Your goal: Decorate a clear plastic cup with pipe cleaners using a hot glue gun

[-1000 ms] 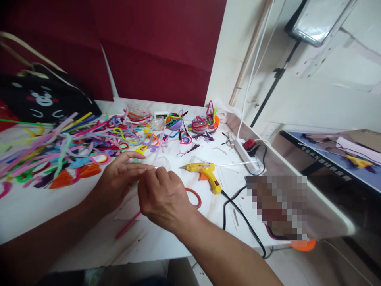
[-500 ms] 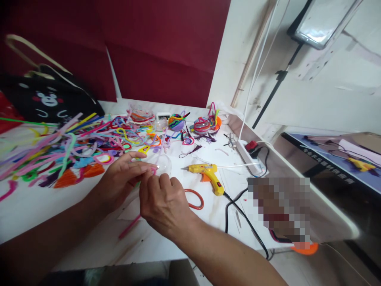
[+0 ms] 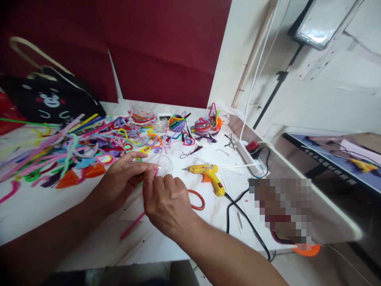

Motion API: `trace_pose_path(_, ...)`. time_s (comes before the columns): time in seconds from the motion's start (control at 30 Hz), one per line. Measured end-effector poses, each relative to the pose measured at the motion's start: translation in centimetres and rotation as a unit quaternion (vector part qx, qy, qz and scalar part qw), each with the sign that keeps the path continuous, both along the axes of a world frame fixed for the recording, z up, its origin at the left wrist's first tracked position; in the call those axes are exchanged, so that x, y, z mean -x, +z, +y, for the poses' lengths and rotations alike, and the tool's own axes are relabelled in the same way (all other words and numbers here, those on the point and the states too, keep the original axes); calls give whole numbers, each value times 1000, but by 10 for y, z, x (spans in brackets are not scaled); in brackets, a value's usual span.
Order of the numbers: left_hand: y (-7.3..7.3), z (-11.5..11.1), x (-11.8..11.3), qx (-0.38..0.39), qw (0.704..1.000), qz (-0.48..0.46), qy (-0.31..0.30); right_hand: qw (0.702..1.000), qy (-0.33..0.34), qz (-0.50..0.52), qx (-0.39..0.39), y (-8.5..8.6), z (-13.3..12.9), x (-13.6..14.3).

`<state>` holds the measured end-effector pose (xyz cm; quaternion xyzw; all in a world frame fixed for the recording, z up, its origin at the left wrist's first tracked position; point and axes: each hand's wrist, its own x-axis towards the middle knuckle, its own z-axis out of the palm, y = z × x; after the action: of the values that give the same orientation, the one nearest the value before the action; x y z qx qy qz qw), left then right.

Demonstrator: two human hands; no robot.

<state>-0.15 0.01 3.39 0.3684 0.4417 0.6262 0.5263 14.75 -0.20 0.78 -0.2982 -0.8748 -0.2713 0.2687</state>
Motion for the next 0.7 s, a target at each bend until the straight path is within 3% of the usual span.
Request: trace_pose_path(0.7, -2, 0, -1, -17, 1000, 9, 18, 990, 34, 133, 25, -6, 11, 0)
